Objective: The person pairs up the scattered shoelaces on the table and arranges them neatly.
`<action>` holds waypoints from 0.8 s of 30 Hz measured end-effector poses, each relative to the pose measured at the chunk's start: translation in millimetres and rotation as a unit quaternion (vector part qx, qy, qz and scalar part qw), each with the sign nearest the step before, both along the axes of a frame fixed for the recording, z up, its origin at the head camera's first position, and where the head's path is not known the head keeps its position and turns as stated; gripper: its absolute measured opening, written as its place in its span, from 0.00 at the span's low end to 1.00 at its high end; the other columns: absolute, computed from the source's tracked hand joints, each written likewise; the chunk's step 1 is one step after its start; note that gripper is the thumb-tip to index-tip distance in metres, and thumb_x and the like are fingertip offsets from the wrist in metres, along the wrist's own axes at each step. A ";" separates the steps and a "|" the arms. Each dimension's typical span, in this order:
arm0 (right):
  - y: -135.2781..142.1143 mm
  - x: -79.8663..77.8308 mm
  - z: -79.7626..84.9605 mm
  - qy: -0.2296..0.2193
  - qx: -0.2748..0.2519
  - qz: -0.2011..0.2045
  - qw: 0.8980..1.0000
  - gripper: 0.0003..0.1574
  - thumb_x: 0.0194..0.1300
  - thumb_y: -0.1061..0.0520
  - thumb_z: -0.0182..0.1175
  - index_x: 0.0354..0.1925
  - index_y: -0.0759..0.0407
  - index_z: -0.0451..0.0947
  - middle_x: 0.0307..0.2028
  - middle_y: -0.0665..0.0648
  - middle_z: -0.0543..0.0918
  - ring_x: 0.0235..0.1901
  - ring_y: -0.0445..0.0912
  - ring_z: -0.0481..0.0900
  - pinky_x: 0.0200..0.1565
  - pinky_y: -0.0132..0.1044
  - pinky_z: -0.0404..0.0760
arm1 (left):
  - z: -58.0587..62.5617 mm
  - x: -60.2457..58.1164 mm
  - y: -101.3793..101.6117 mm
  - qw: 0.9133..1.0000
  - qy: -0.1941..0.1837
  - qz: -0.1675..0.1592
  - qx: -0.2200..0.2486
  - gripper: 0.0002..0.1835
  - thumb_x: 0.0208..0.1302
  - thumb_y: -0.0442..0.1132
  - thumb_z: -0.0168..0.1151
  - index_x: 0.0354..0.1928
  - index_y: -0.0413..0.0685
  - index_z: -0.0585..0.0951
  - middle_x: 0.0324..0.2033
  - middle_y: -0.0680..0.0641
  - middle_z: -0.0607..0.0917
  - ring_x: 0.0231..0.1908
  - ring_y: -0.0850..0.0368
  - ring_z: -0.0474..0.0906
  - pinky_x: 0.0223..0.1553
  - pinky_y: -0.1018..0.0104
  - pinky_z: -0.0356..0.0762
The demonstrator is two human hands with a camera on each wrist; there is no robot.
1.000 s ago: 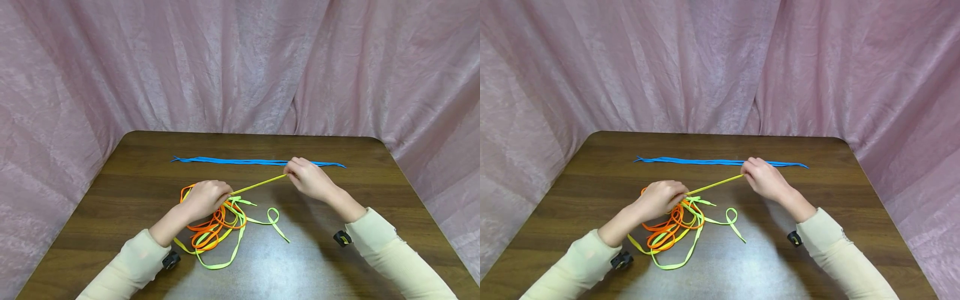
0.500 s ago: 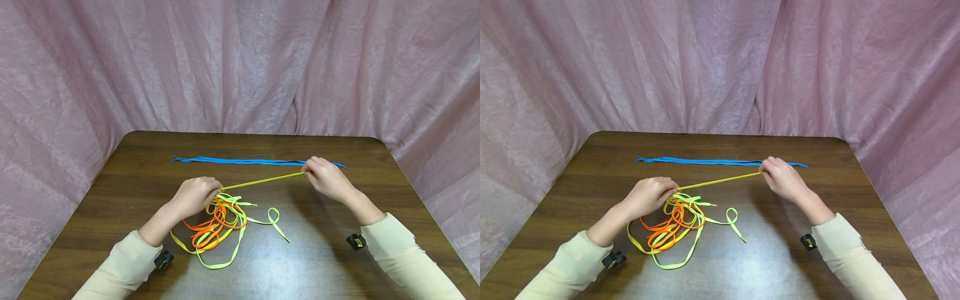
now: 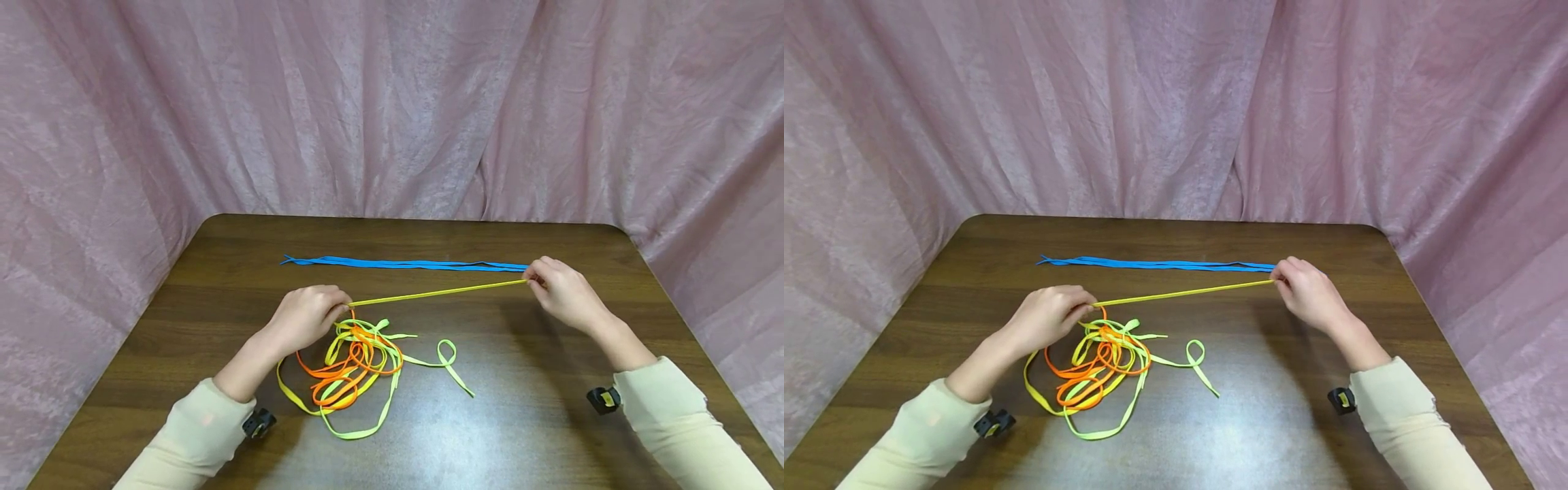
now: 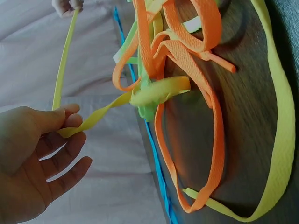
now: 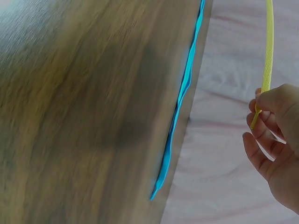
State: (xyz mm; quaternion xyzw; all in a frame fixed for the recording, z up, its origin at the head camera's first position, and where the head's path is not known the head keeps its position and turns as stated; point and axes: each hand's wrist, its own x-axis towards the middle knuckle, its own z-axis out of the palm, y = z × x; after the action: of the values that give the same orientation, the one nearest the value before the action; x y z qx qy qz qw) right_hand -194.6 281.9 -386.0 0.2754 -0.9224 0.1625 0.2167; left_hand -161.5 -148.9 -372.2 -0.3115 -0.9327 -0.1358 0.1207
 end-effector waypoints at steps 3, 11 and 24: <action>8.0 0.8 0.0 0.000 -0.002 -0.010 1.000 0.11 0.48 0.71 0.62 0.30 0.58 0.76 0.26 0.49 0.76 0.27 0.42 0.74 0.28 0.41 0.73 | -0.2 0.3 -2.2 1.000 0.006 0.000 0.005 0.03 0.58 0.37 0.62 0.33 0.52 0.84 0.28 0.57 0.82 0.27 0.61 0.79 0.24 0.63 0.74; 30.1 2.2 -0.5 -0.012 -0.007 -0.040 0.999 0.12 0.47 0.72 0.61 0.30 0.59 0.75 0.27 0.53 0.77 0.27 0.45 0.76 0.28 0.43 0.73 | 0.5 -1.1 -10.0 1.000 -0.007 0.012 0.000 0.04 0.59 0.38 0.62 0.34 0.50 0.84 0.30 0.55 0.83 0.28 0.59 0.80 0.26 0.62 0.75; 51.8 3.8 -5.6 -0.022 -0.006 -0.074 0.997 0.11 0.49 0.71 0.60 0.30 0.57 0.74 0.27 0.52 0.77 0.27 0.45 0.76 0.27 0.43 0.72 | 1.2 -5.7 -21.5 0.999 -0.027 0.029 -0.001 0.04 0.59 0.38 0.62 0.35 0.50 0.84 0.31 0.54 0.83 0.27 0.59 0.79 0.24 0.62 0.74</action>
State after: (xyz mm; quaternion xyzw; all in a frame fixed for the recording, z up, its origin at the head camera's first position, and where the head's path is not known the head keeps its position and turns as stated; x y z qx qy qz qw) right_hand -190.8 333.7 -391.6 0.2014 -0.9438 0.1570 0.2097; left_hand -167.2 -170.4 -371.0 -0.2806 -0.9445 -0.1392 0.0989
